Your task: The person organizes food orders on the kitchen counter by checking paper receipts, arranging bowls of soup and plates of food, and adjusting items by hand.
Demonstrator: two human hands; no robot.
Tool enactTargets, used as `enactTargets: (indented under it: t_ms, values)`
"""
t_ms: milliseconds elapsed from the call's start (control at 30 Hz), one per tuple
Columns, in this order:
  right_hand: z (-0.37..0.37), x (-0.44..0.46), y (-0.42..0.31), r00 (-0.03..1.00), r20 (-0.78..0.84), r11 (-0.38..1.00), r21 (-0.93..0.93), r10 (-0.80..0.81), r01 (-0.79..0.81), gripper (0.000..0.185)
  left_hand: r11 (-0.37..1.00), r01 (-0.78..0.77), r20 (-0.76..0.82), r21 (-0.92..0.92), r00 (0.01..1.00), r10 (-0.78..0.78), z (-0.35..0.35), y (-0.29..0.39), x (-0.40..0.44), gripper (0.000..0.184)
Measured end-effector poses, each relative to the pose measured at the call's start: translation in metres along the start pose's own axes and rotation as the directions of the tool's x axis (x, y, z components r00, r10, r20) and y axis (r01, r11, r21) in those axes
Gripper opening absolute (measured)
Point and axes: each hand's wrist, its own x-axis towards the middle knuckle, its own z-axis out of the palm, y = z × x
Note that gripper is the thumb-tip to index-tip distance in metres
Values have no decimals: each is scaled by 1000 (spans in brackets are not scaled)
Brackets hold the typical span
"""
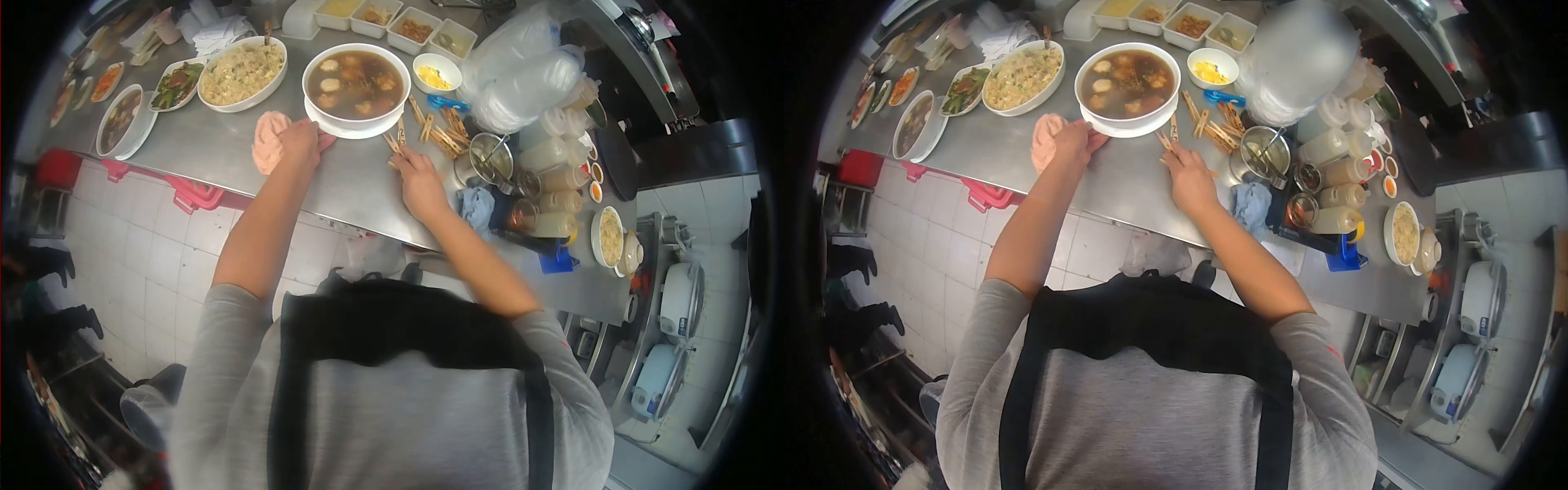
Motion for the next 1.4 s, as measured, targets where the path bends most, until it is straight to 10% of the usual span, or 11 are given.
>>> enactTargets:
  t_ms: [233, 333, 433, 567, 867, 1233, 1400]
  values:
    - [-11, 6, 15, 948, -252, 945, -212, 193, -249, 44, 993, -24, 8, -115, 1000, 25, -9, -6, -3, 23]
    - [-24, 14, 30, 904, 34, 897, 111, 426, -427, 47, 981, -88, -45, -172, 996, 81, -12, 15, -36, 28]
    - [-41, 13, 15, 891, -87, 879, 229, 446, -417, 44, 888, -343, 67, -307, 923, 379, -42, 28, -56, 36]
    - [-46, 0, -40, 982, -182, 995, 71, -49, 63, 26, 697, -700, -320, -156, 703, 635, -121, 40, -77, 41]
    - [43, -41, -116, 632, 398, 746, 376, -665, 549, 14, 826, -529, -690, -194, 672, 269, -275, -64, -86, 54]
    - [84, 79, -163, 647, 380, 738, 173, -661, 652, 44, 859, -461, -834, -222, 547, 78, -362, -181, -28, 33]
    - [90, 84, -172, 653, 436, 759, 123, -620, 639, 56, 915, -228, -650, -333, 758, -48, -365, -156, 28, 17]
